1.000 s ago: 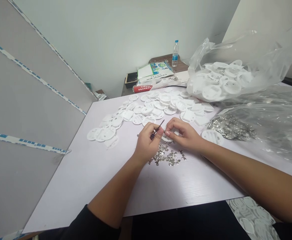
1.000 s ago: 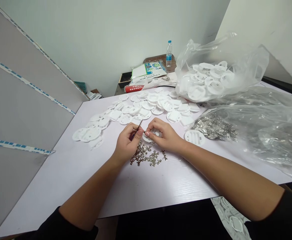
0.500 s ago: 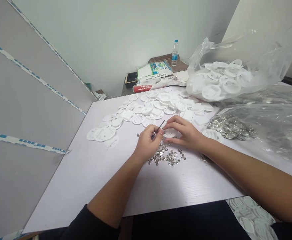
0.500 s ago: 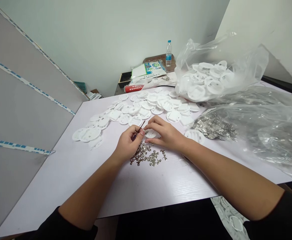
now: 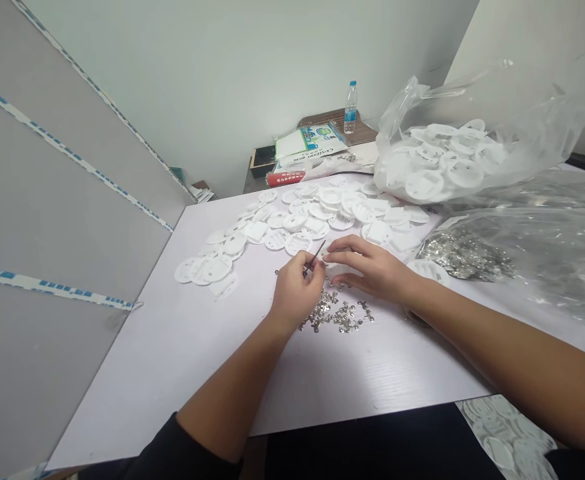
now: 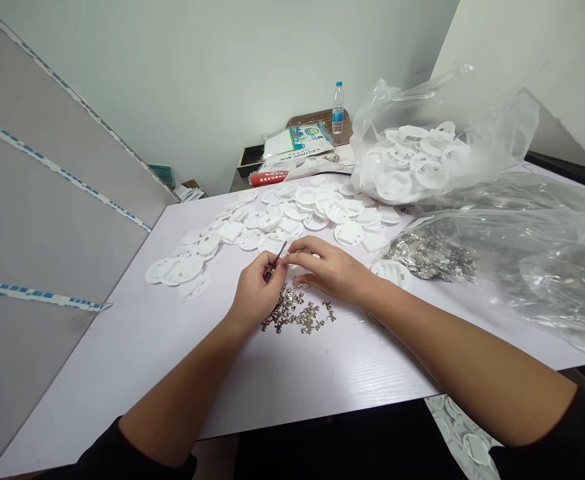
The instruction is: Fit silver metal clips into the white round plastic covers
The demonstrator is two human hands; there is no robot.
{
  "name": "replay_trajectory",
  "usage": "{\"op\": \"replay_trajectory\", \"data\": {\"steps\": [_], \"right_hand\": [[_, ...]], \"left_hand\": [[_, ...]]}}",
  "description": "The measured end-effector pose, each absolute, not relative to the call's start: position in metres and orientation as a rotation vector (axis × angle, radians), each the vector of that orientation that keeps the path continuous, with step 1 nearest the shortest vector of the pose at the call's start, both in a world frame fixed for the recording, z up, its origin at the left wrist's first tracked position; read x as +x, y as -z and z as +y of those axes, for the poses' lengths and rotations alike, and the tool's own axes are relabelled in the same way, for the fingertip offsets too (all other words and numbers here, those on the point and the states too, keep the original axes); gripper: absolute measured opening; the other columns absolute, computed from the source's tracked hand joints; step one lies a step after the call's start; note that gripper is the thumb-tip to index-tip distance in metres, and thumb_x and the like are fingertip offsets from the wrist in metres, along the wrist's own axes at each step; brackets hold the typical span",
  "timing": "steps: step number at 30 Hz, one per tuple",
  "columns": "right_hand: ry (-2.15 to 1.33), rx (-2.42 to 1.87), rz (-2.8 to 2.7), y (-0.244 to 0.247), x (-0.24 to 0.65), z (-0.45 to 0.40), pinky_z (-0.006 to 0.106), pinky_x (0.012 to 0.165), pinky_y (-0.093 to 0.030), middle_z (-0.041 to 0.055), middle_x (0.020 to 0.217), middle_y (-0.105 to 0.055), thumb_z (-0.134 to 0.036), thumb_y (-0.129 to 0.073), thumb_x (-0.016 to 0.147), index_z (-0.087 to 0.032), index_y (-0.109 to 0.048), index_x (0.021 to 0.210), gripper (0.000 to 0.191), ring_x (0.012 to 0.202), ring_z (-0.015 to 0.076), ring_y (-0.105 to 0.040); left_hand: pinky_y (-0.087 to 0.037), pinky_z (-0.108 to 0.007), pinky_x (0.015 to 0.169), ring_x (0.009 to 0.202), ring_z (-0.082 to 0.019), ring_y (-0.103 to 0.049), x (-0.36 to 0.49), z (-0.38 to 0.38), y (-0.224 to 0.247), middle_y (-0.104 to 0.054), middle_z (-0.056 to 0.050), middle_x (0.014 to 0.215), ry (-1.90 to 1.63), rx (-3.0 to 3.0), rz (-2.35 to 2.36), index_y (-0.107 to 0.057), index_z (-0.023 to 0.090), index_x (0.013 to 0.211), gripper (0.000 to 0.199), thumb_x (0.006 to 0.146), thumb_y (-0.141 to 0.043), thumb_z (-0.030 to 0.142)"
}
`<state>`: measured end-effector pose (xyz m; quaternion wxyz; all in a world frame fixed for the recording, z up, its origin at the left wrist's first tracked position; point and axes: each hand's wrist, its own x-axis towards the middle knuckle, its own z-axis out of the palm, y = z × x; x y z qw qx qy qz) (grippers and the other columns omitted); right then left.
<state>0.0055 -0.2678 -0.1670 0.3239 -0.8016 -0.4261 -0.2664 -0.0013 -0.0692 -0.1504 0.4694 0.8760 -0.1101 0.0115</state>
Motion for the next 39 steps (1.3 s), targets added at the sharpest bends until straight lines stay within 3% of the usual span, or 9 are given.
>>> {"op": "replay_trajectory", "data": {"steps": [10,18,29,39], "right_hand": [[0.974,-2.093,-1.195,0.160,0.001,-0.257,0.036,0.075,-0.061,0.0124,0.106,-0.068,-0.019,-0.063,0.098,-0.017,-0.055,0.133,0.036,0.091,0.0215,-0.065],[1.018,-2.055,-1.187,0.160,0.002,-0.259,0.037,0.075,-0.061,0.0132,0.105,-0.067,-0.019,-0.067,0.095,-0.015,-0.056,0.132,0.038,0.091,0.0221,-0.064],[1.045,-2.036,-1.146,0.158,0.003,-0.263,0.037,0.077,-0.062,0.0120,0.105,-0.069,-0.026,-0.072,0.092,-0.016,-0.058,0.132,0.043,0.092,0.0220,-0.067],[1.029,-1.981,-1.137,0.160,0.003,-0.264,0.038,0.077,-0.062,0.0119,0.104,-0.068,-0.026,-0.076,0.089,-0.015,-0.058,0.132,0.047,0.092,0.0222,-0.066]], "left_hand": [[-0.034,-0.027,0.058,0.058,-0.012,-0.043,-0.007,-0.077,0.150,-0.052,0.004,0.066,-0.070,2.154,-0.211,-0.048,0.020,0.074,0.020,0.090,-0.057,0.030],[-0.036,-0.026,0.063,0.063,-0.011,-0.044,0.000,-0.073,0.158,-0.052,0.002,0.072,0.097,1.862,-0.213,-0.052,0.019,0.079,0.026,0.094,-0.060,0.039],[-0.027,-0.023,0.050,0.051,-0.005,-0.035,0.006,-0.066,0.159,-0.063,0.001,0.081,0.265,1.576,-0.244,-0.055,0.019,0.088,0.038,0.087,-0.071,0.054],[-0.021,-0.019,0.042,0.044,-0.003,-0.030,0.007,-0.065,0.154,-0.055,0.005,0.065,0.407,1.450,-0.188,-0.053,0.019,0.087,0.050,0.076,-0.080,0.059]]}}
